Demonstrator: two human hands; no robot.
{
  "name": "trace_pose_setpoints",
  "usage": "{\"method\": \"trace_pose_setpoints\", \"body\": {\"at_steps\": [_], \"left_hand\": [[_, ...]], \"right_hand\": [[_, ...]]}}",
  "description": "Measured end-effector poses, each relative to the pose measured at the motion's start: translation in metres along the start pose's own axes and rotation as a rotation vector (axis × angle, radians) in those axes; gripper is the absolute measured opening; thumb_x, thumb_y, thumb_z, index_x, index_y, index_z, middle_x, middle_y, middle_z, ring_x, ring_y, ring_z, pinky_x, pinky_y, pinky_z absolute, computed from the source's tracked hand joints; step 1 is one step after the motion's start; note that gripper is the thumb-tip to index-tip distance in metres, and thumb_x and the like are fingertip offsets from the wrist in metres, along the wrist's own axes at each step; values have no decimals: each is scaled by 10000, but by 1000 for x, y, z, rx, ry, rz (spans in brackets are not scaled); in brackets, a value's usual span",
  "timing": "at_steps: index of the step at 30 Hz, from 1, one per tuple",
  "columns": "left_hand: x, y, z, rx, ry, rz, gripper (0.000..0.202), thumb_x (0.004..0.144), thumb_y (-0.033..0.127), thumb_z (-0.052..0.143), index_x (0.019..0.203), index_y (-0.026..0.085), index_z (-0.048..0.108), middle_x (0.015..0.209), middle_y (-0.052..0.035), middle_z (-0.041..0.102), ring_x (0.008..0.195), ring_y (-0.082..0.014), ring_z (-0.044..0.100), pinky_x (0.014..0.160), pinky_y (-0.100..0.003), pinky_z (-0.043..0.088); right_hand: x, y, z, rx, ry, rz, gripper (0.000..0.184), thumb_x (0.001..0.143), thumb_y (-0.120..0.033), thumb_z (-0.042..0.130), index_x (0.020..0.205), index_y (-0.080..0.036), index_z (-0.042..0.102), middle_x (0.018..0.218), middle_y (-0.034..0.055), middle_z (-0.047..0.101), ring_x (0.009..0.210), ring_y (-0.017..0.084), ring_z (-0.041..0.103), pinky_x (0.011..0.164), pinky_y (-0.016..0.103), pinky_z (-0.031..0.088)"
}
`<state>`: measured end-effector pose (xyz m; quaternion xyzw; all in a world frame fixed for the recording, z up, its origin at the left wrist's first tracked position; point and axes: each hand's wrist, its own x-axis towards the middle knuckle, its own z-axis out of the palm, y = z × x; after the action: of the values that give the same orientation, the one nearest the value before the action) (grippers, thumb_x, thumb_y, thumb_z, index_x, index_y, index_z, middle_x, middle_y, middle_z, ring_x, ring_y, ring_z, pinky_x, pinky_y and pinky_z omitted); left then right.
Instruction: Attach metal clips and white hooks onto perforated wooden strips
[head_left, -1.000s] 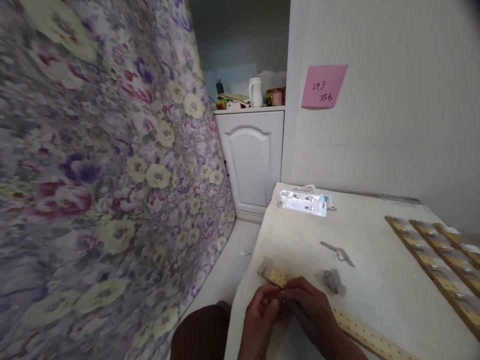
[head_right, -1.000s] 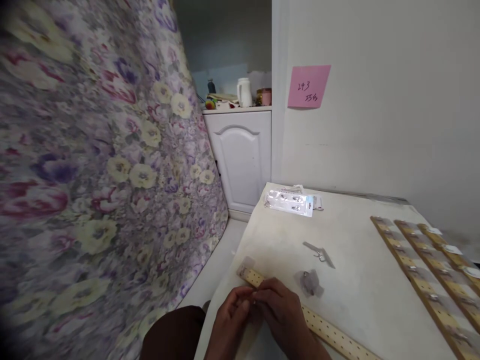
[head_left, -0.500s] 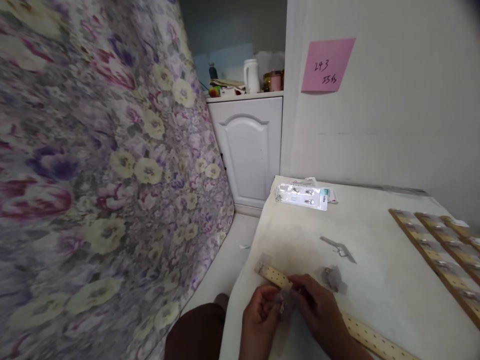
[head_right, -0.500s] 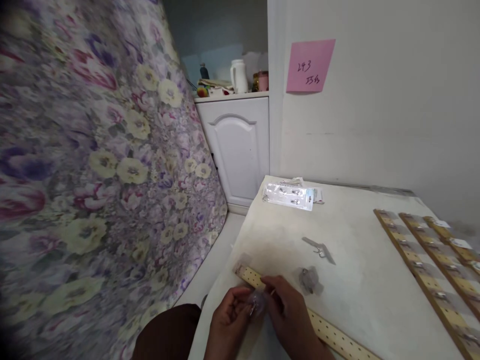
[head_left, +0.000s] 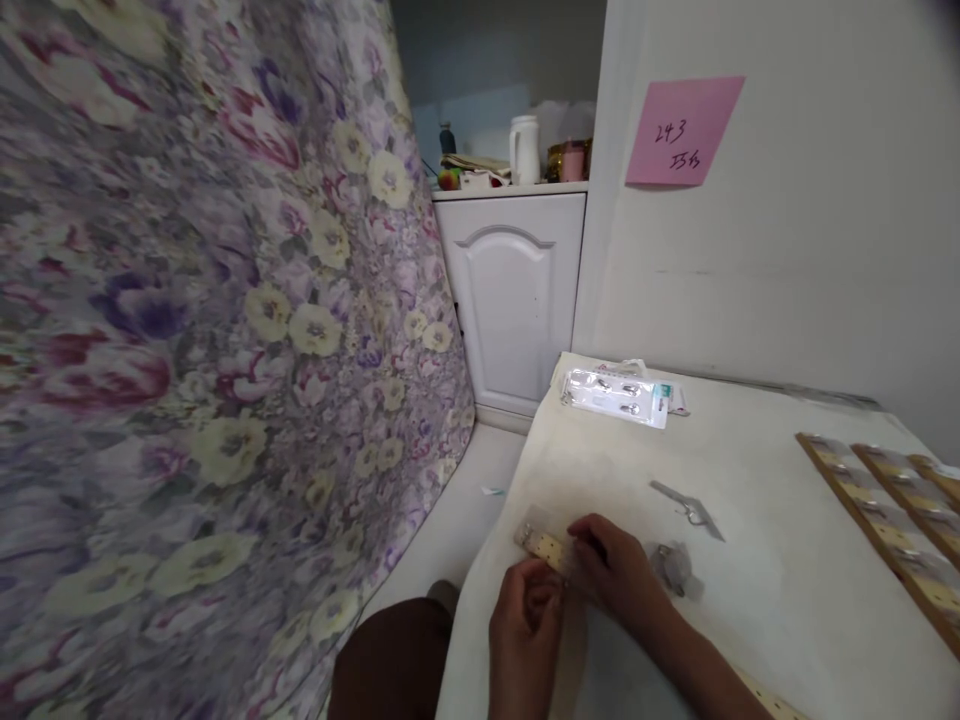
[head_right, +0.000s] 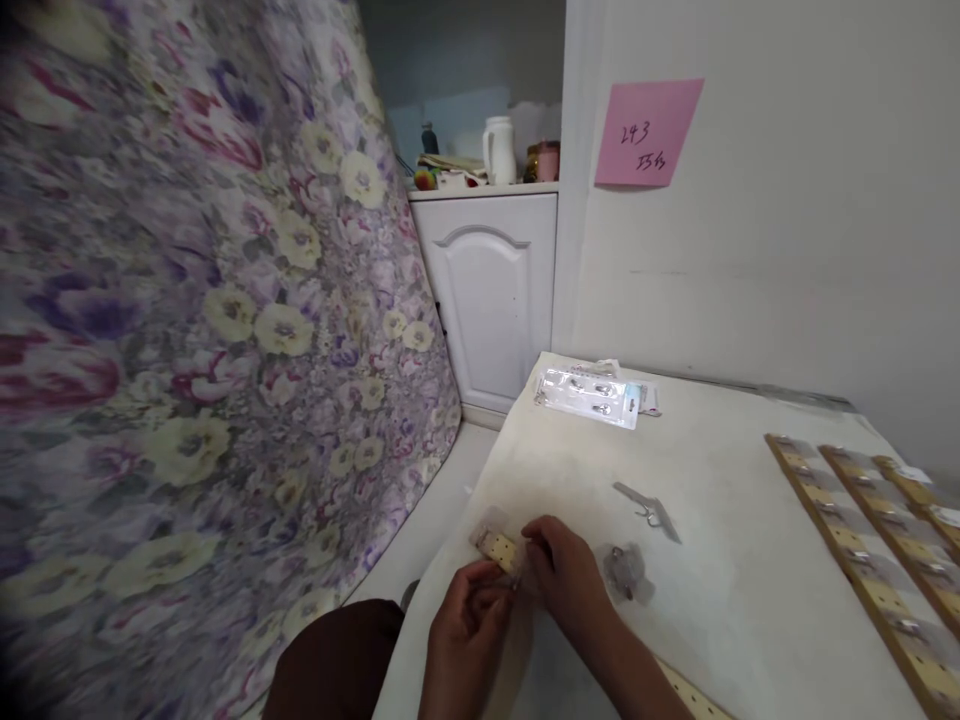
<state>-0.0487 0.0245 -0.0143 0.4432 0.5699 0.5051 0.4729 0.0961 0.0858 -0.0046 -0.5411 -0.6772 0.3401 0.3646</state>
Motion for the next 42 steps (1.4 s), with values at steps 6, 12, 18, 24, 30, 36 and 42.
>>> {"method": "trace_pose_setpoints", "body": {"at_steps": [6,12,18,24,30,36,42], "left_hand": [[0,6,2,76,27,44,229,788,241,550,1010,189,563,948,-54,637,840,-175,629,771,-314,512],[-4,6,9,372,82,170,283,726,195,558,1006,218,593,898,-46,615,795,-195,574,744,-322,468],[-1,8,12,546,69,118,133,732,256,589,862,232,594,823,-43,600,798,-230,544,742,-343,413],[0,17,11,564,70,77,69,764,248,545,819,228,581,799,-29,600,764,-210,553,724,-324,407],[1,16,12,550,73,66,97,786,244,516,847,222,588,789,-25,622,743,-194,574,706,-303,418],[3,16,10,530,48,48,134,818,255,484,898,222,587,813,-26,646,754,-190,598,714,-293,432],[2,22,11,522,59,42,147,832,237,457,904,213,583,822,-23,651,766,-185,603,733,-288,437]], "right_hand": [[0,5,-2,38,27,81,210,787,-286,461,909,-199,609,749,33,673,714,199,620,675,301,457],[1,7,-2,99,36,160,213,766,-297,490,917,-211,613,647,-8,628,626,180,591,600,272,440],[3,11,0,125,16,169,189,751,-261,501,881,-221,634,739,13,688,701,196,630,643,280,452],[5,9,1,98,-20,162,163,760,-261,503,859,-229,629,793,27,709,767,218,649,707,305,457],[5,9,2,47,-36,176,162,765,-299,526,880,-232,618,784,31,706,753,219,650,705,313,452],[5,4,2,22,-40,199,181,783,-309,504,906,-226,608,765,25,702,740,213,650,699,306,449],[6,2,2,-10,-47,194,185,797,-306,486,912,-221,604,765,18,691,734,203,641,699,304,444]]}}
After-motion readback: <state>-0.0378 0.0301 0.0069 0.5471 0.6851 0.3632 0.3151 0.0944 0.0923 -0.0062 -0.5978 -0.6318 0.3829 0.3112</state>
